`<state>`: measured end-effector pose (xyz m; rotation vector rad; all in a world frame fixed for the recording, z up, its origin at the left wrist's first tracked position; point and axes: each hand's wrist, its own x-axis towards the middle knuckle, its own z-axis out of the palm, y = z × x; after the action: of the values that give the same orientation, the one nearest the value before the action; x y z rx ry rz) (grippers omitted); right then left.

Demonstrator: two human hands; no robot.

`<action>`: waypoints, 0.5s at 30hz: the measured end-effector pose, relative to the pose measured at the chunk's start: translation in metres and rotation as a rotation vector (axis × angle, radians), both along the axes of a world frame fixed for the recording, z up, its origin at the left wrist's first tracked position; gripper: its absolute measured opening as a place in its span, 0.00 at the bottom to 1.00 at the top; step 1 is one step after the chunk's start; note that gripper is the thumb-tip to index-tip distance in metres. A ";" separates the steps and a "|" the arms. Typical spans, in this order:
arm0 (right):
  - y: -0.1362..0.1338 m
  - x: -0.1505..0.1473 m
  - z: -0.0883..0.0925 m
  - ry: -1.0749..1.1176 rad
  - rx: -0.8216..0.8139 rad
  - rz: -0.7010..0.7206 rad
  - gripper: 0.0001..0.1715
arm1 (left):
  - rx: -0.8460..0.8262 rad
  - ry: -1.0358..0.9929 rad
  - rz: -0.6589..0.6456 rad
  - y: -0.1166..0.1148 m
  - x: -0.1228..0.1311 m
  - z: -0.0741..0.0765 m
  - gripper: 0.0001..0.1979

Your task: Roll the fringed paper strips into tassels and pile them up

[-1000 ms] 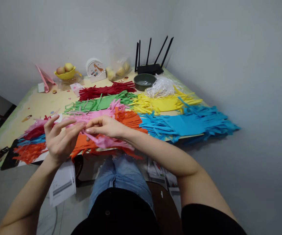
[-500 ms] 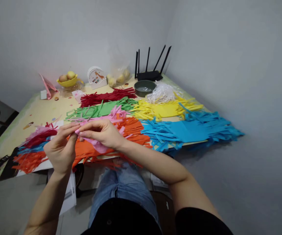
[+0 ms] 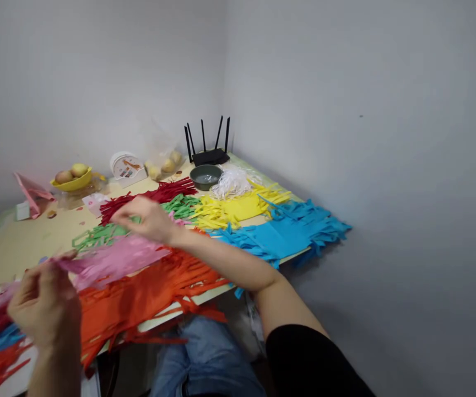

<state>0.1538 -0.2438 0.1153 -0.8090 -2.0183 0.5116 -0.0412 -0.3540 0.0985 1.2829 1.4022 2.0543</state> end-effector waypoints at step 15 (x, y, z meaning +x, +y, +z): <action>0.220 0.144 -0.075 -0.911 -0.594 -0.633 0.22 | -0.391 -0.013 -0.380 0.079 -0.016 -0.014 0.14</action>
<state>0.2980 -0.0240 0.0402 -2.2710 -2.1957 0.3937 -0.0568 -0.2751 0.0845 1.2447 1.3445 1.4534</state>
